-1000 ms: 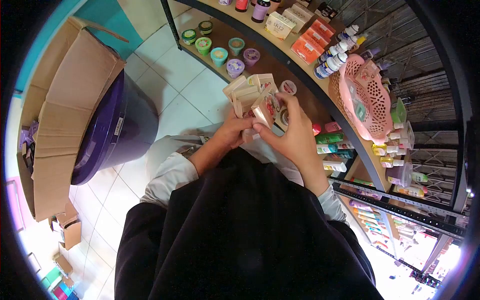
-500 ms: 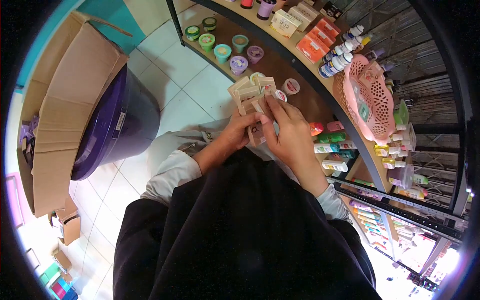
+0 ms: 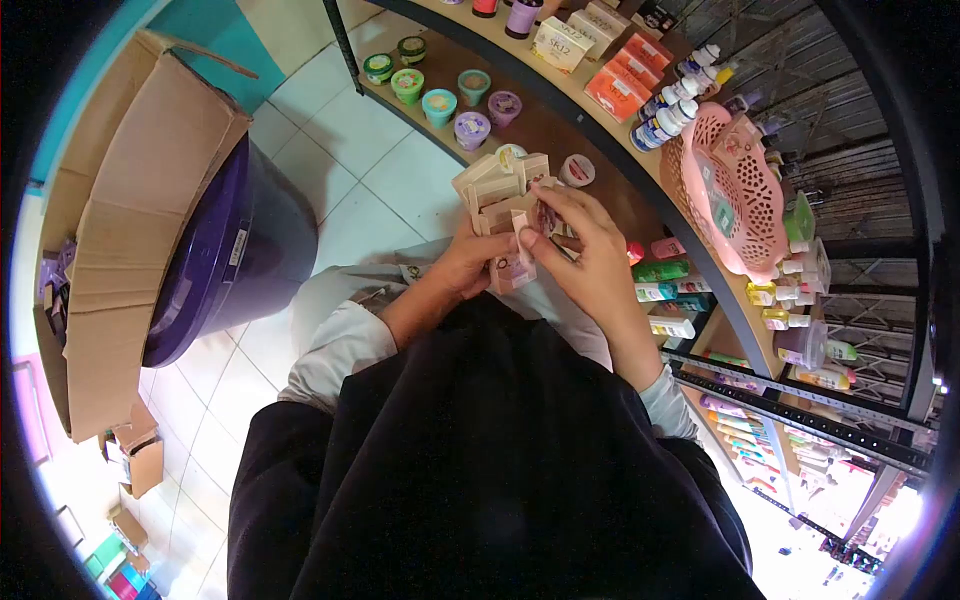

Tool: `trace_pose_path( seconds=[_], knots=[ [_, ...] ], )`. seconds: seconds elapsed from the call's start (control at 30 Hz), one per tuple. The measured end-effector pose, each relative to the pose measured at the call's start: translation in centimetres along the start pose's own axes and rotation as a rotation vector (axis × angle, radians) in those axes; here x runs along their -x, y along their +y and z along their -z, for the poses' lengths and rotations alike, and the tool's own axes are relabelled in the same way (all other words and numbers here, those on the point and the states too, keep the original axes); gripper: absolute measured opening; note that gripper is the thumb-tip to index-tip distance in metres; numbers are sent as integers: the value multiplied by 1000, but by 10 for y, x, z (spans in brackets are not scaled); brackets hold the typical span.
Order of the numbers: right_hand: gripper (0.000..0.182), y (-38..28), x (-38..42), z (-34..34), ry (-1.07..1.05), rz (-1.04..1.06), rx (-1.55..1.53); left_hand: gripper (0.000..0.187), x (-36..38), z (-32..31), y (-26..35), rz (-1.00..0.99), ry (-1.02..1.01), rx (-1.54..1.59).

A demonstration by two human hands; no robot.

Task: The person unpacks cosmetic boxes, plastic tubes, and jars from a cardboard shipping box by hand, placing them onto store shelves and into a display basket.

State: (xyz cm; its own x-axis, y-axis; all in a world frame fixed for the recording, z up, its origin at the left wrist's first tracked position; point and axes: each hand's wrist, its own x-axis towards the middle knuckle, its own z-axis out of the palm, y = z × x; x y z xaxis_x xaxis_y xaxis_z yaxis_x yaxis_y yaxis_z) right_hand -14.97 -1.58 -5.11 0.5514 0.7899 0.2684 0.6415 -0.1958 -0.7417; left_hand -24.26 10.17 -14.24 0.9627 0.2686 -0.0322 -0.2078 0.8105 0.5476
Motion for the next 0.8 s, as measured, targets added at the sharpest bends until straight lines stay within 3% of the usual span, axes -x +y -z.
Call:
trace_pose_path(
  seconds=[0.13,0.23,0.53,0.8],
  knots=[
    [41,-3,-1,3,-43,-87,-145,58,1,-1,0,25,-60,59],
    [42,3,-2,6,-59,-26,-102,58,2,-1,0,8,-82,46],
    [43,-2,-1,10,-40,-121,-175,62,2,-1,2,56,-94,67],
    [46,10,9,-6,114,68,154,65,4,-3,-1,20,-109,-8]
  ],
)
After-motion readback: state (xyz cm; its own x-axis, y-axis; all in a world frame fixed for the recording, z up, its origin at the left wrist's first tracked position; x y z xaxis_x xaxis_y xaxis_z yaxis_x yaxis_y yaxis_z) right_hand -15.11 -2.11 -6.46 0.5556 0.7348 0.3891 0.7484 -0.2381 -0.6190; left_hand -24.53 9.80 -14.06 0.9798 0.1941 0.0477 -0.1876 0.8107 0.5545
